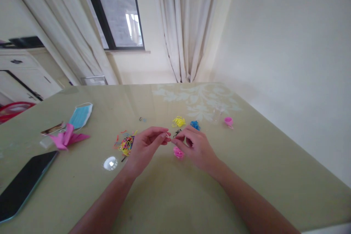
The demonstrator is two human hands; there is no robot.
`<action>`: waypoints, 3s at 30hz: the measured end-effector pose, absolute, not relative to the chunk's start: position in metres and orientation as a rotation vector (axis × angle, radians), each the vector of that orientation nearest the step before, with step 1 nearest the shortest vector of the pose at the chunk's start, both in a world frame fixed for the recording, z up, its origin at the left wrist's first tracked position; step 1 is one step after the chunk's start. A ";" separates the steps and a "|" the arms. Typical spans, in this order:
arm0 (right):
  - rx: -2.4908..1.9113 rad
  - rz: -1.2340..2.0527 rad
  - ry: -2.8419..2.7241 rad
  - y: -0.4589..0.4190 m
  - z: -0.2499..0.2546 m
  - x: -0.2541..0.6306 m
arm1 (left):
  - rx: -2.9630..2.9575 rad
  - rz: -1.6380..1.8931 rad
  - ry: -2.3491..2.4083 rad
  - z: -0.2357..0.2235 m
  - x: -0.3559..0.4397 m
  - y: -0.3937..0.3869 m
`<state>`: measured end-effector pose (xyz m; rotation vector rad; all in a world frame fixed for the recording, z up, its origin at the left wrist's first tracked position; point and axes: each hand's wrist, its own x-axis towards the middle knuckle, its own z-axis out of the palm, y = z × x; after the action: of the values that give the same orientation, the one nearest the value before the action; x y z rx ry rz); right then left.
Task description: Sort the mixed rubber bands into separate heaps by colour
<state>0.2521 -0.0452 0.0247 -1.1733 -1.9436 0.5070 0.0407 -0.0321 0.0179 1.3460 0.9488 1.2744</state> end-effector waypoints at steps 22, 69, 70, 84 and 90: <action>-1.080 0.472 -1.875 -0.050 0.028 0.251 | 1.322 1.197 0.942 0.014 0.045 -0.033; -1.129 0.656 -1.711 -0.029 0.023 0.264 | 1.391 1.309 1.033 0.020 0.041 -0.032; -1.132 0.654 -1.701 -0.027 0.021 0.266 | 1.415 1.316 1.041 0.020 0.041 -0.032; -1.168 0.682 -1.635 -0.005 0.009 0.276 | 2.103 0.818 1.256 -0.008 0.057 -0.027; -1.162 0.683 -1.641 -0.005 0.007 0.275 | 2.334 0.528 1.696 0.006 0.029 -0.003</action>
<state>0.2745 -0.0051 0.0074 -1.1618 -1.6408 0.6835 0.0286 -0.0030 0.0057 2.3338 1.6962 0.5285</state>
